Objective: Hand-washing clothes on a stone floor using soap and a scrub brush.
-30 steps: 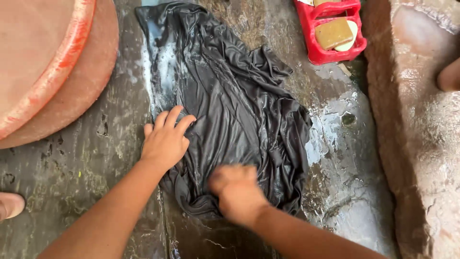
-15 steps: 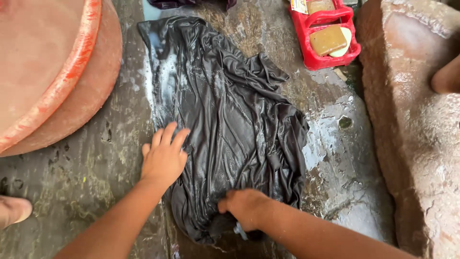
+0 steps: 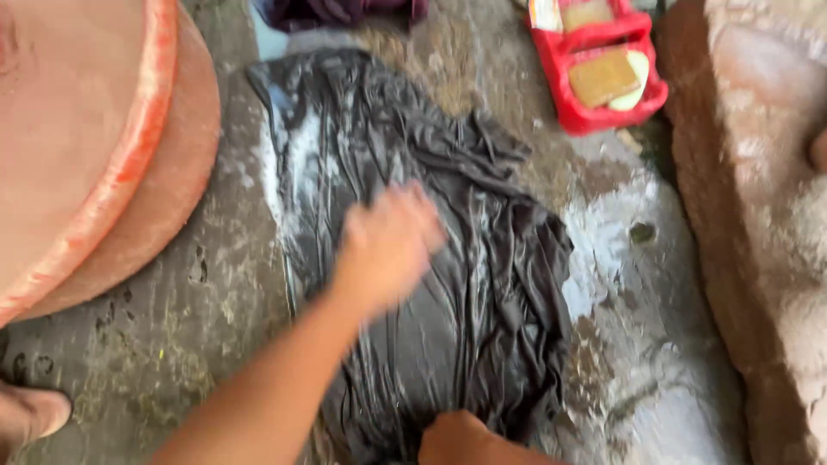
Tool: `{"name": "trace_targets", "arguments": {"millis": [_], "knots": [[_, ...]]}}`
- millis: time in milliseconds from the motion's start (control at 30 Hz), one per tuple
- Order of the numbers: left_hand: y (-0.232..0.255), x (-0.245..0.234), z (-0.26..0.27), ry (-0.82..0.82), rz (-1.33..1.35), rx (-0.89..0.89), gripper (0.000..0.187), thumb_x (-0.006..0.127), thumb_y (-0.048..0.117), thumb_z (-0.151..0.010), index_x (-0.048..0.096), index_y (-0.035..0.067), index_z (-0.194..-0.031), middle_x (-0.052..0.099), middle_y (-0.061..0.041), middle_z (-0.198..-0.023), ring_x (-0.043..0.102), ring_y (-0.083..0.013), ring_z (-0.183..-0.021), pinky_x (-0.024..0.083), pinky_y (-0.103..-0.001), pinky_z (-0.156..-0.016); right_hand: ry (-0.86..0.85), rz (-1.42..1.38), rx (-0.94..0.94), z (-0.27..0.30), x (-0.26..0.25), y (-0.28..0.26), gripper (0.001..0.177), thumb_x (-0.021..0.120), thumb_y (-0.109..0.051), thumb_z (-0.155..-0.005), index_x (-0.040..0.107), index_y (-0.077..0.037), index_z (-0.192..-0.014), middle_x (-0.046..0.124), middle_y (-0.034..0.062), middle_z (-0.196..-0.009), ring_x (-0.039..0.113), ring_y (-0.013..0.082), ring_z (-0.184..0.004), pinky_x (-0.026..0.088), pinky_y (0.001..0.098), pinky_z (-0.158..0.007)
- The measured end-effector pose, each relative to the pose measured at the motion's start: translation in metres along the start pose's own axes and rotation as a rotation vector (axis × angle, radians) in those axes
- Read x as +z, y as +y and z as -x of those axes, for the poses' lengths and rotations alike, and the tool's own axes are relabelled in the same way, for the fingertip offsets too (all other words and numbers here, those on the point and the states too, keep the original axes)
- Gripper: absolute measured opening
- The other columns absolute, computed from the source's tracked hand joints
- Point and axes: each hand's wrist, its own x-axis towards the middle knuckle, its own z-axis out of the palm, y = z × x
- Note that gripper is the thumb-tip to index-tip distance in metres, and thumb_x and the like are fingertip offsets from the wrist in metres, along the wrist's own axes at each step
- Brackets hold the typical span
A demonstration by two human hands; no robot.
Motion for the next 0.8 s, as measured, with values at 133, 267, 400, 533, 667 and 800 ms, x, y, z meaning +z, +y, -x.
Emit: {"name": "trace_targets", "arguments": {"millis": [133, 267, 400, 533, 667, 800], "knots": [[-0.028, 0.084, -0.04, 0.102, 0.365, -0.434, 0.039, 0.062, 0.022, -0.086, 0.067, 0.02, -0.125, 0.062, -0.009, -0.125, 0.055, -0.0317, -0.119, 0.048, -0.056, -0.084, -0.073, -0.041, 0.041, 0.012, -0.053, 0.02, 0.033, 0.053, -0.018, -0.096, 0.077, 0.001, -0.105, 0.071, 0.0239, -0.112, 0.066, 0.0463, -0.108, 0.057, 0.0621, -0.082], [0.028, 0.06, 0.01, 0.181, 0.245, -0.233, 0.047, 0.059, 0.015, -0.085, 0.063, 0.013, -0.131, 0.059, -0.015, -0.138, 0.053, -0.0362, -0.128, 0.044, -0.059, -0.089, -0.017, -0.037, -0.001, 0.021, -0.06, 0.011, 0.032, 0.052, -0.018, -0.097, 0.077, 0.0, -0.107, 0.072, 0.0256, -0.112, 0.068, 0.0468, -0.107, 0.057, 0.0599, -0.083], [0.021, 0.018, 0.023, -0.182, 0.513, 0.249, 0.03, 0.055, 0.014, -0.089, 0.067, 0.019, -0.116, 0.063, -0.012, -0.129, 0.059, -0.0323, -0.125, 0.048, -0.056, -0.091, -0.062, -0.015, 0.015, 0.022, -0.052, 0.009, 0.032, 0.053, -0.019, -0.098, 0.077, -0.001, -0.109, 0.071, 0.0259, -0.116, 0.066, 0.0482, -0.113, 0.056, 0.0589, -0.087], [-0.068, 0.082, -0.049, -0.032, 0.346, -0.384, 0.04, 0.056, 0.015, -0.093, 0.059, 0.013, -0.132, 0.058, -0.019, -0.128, 0.057, -0.0355, -0.117, 0.044, -0.058, -0.09, -0.033, -0.045, -0.005, 0.03, -0.067, 0.008, 0.031, 0.055, -0.018, -0.095, 0.078, -0.001, -0.109, 0.071, 0.0229, -0.118, 0.063, 0.046, -0.117, 0.055, 0.0581, -0.089], [0.014, 0.049, -0.037, 0.162, 0.176, -0.323, 0.059, 0.055, 0.031, -0.086, 0.052, 0.004, -0.138, 0.051, -0.026, -0.146, 0.048, -0.0453, -0.126, 0.038, -0.069, -0.098, -0.124, -0.025, 0.0, 0.03, -0.073, -0.001, 0.031, 0.055, -0.018, -0.096, 0.077, -0.002, -0.112, 0.07, 0.0226, -0.121, 0.061, 0.0451, -0.119, 0.055, 0.0582, -0.09], [0.042, 0.019, 0.032, -0.205, 0.405, 0.054, 0.038, 0.053, 0.022, -0.091, 0.063, 0.017, -0.128, 0.058, -0.016, -0.134, 0.053, -0.0362, -0.123, 0.045, -0.062, -0.092, -0.1, -0.056, 0.052, 0.026, -0.08, 0.011, 0.032, 0.053, -0.016, -0.098, 0.075, 0.0, -0.115, 0.069, 0.0245, -0.123, 0.063, 0.0473, -0.118, 0.055, 0.0603, -0.09]]}}
